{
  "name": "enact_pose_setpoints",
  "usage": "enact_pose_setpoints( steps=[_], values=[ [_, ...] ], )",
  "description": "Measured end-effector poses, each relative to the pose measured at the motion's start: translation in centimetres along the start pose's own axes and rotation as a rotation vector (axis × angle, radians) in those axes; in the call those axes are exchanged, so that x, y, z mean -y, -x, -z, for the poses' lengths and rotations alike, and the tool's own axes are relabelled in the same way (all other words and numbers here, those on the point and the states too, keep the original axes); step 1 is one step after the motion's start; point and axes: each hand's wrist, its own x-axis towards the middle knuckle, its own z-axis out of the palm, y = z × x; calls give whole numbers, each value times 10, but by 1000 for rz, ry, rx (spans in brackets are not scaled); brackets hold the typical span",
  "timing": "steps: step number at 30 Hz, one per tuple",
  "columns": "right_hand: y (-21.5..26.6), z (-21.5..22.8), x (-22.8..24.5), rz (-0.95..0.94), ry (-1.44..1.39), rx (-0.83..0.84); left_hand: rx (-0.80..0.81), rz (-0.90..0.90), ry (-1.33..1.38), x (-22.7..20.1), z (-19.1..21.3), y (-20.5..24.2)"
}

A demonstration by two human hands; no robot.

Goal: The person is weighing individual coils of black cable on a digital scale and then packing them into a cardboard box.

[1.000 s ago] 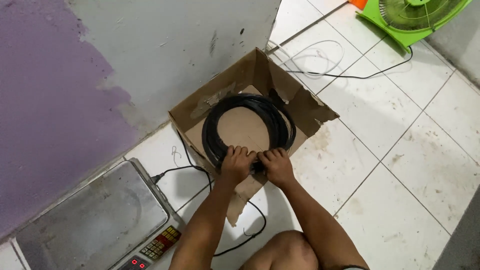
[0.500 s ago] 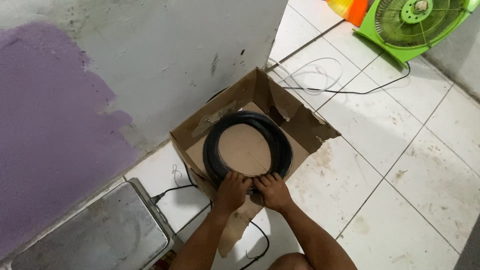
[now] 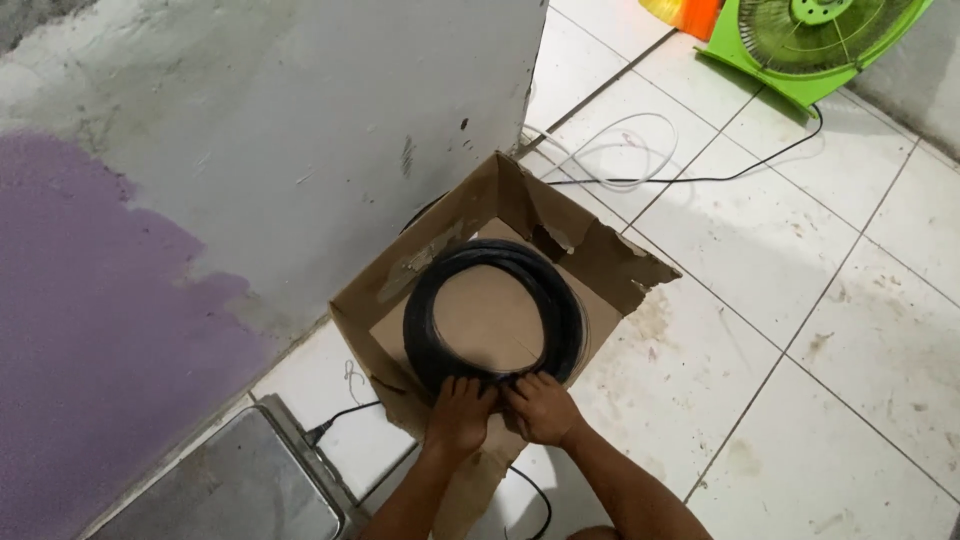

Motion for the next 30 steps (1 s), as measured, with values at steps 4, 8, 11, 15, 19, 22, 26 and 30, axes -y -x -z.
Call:
enact_pose_setpoints(
  steps=[4,8,11,15,19,22,26,30],
  values=[
    [3,-4,0,-33,-23,39,28,-21,-64,1,0,1],
    [3,-1,-1,-90,-29,58,-13,-27,-103,2,-2,-1],
    [-6,16,3,-137,-1,59,-29,-2,-118,-4,13,-5],
    [-16,30,5,-208,-29,10,40,48,-88,-9,20,-14],
    [-13,31,5,-234,-41,-26,175,114,-121,-4,7,-16],
    [-13,35,6,-269,-17,-51,124,112,-60,-9,28,-16],
    [-13,39,8,-370,88,39,218,146,27,-29,83,-21],
    [-12,38,9,-379,97,54,365,216,50,-40,109,-27]
  ],
)
